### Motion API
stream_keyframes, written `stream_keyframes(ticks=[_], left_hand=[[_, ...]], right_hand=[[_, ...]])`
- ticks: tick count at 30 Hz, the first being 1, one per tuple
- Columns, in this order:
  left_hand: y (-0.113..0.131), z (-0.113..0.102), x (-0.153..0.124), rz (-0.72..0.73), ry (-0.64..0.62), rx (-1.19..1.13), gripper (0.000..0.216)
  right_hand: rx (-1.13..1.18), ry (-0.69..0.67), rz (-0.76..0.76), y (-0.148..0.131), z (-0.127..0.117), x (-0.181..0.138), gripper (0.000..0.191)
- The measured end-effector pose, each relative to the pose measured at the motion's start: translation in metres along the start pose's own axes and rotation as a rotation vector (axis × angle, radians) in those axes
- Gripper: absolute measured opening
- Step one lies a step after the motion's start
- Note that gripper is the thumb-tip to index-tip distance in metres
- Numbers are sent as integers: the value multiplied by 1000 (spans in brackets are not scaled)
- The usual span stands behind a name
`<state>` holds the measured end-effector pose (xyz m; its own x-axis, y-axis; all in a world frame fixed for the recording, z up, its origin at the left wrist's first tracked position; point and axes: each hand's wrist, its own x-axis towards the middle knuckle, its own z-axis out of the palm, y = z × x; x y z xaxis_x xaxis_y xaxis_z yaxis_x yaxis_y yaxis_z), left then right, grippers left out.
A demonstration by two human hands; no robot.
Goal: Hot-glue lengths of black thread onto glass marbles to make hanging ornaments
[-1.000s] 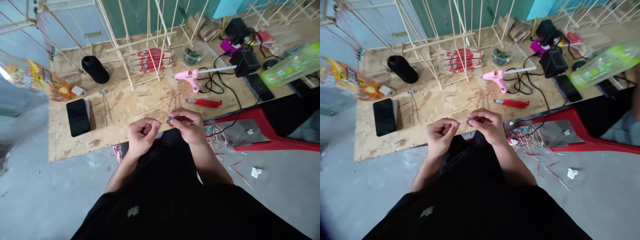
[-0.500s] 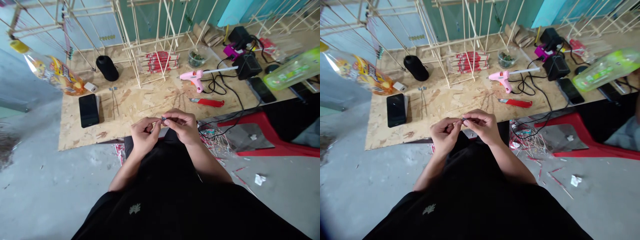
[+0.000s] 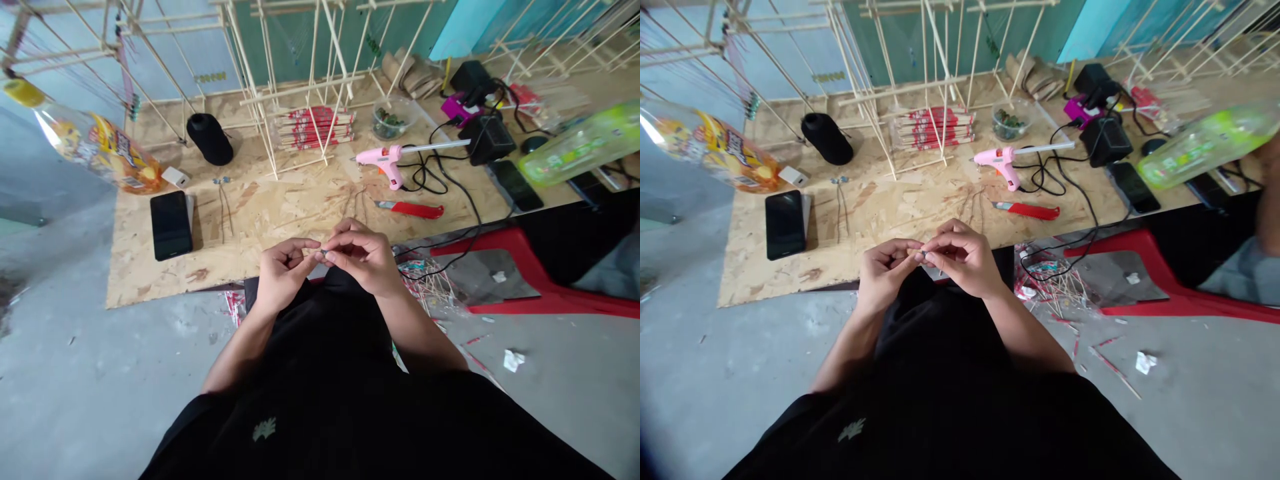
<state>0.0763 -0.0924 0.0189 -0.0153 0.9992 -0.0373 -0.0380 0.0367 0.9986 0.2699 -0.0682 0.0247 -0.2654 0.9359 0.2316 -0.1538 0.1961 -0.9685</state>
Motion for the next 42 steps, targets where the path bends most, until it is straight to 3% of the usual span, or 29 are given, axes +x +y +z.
stream_keyframes(ticks=[7,11,15,18,20,24,27,30,33,36,39,42], left_hand=[[21,-1,7,-9,-300,-53,38],[20,0,17,-32,-401,-200,35],[17,-2,30,-87,-448,-267,32],[21,-5,43,-170,-414,-279,35],[26,-8,54,-233,-362,-297,39],[29,-15,85,-257,-286,-317,46],[20,-18,112,-243,-247,-275,47],[3,-16,135,-248,-205,-234,47],[-15,-10,147,-261,-177,-252,46],[-27,-5,148,-268,-154,-327,50],[-30,-4,148,-272,-110,-390,51],[-28,-6,152,-281,-108,-422,48]], right_hand=[[221,-134,59,2,-14,5,12],[387,-196,165,6,-17,11,15],[406,-192,212,5,-17,19,17],[244,-159,184,1,-32,29,23],[-36,-63,146,-1,-56,37,25],[-857,474,46,10,-126,61,22],[-1127,576,131,28,-169,88,42],[-1053,465,212,43,-186,116,46],[-866,336,252,52,-187,137,36],[-783,310,283,53,-186,145,35],[-747,310,287,42,-189,145,33],[-746,218,149,16,-188,146,32]])
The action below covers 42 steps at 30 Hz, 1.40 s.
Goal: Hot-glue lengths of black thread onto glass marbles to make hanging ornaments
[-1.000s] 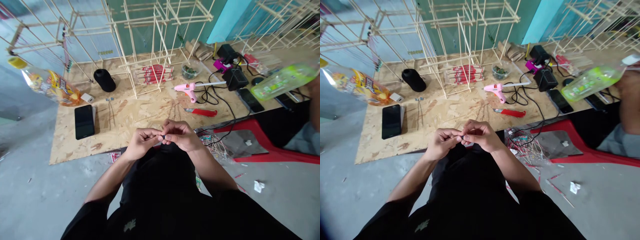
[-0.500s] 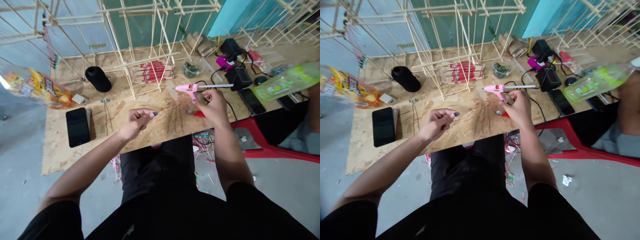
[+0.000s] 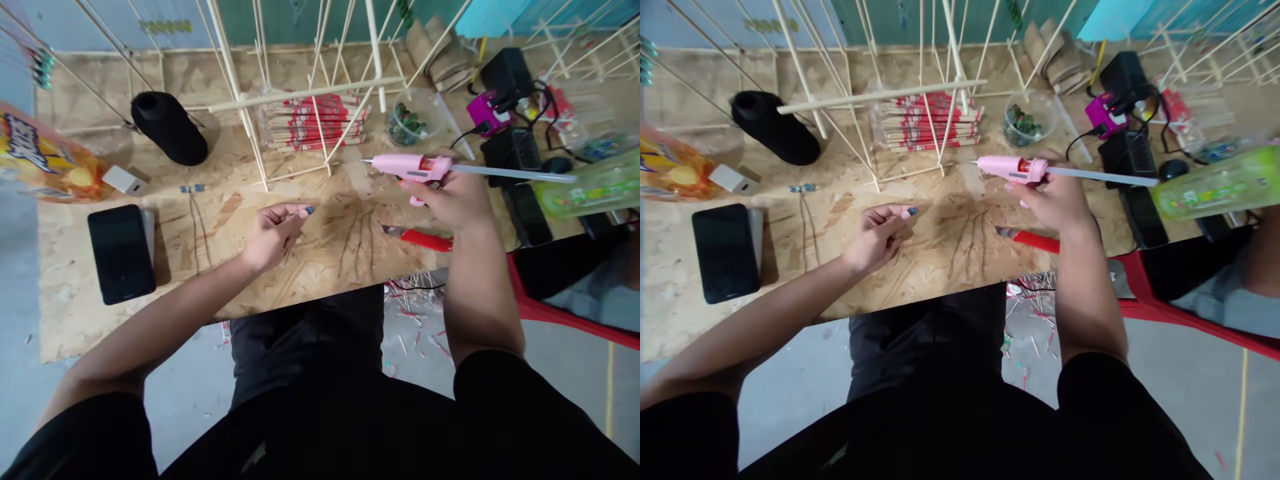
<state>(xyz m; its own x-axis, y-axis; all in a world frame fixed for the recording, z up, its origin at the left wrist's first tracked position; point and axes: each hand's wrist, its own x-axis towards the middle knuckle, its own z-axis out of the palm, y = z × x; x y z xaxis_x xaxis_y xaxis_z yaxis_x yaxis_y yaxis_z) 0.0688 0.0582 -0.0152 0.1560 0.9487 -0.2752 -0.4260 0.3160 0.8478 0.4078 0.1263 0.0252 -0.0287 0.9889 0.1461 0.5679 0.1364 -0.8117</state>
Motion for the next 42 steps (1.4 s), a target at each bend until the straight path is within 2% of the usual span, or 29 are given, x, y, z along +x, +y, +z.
stream_keyframes(ticks=[3,5,8,14,19,22,25,29,35,40,42], left_hand=[[3,-3,3,3,-11,-41,45],[3,-5,3,8,-7,-66,42],[3,-8,2,4,-1,-97,40],[8,-9,0,-31,19,-169,39],[6,-9,1,-50,63,-243,36],[5,-11,0,-73,54,-262,33],[5,-12,0,-77,33,-269,30],[6,-11,-1,-73,11,-288,23],[9,-10,-1,-98,-12,-278,21],[9,-10,-3,-107,35,-270,23],[8,-9,-4,-114,46,-274,23]], right_hand=[[-60,-132,-278,-30,-9,2,29],[-66,-248,-436,-48,-6,5,28],[21,-359,-530,-60,10,12,29],[248,-301,-445,-44,56,17,39],[472,-193,-296,-35,81,1,37],[430,-165,-360,-32,83,-11,25],[350,-242,-460,-27,80,-18,20],[311,-255,-442,-21,80,-20,8],[286,-231,-400,-24,81,-22,16],[251,-186,-411,-31,81,-24,13],[224,-173,-392,-33,82,-25,18]])
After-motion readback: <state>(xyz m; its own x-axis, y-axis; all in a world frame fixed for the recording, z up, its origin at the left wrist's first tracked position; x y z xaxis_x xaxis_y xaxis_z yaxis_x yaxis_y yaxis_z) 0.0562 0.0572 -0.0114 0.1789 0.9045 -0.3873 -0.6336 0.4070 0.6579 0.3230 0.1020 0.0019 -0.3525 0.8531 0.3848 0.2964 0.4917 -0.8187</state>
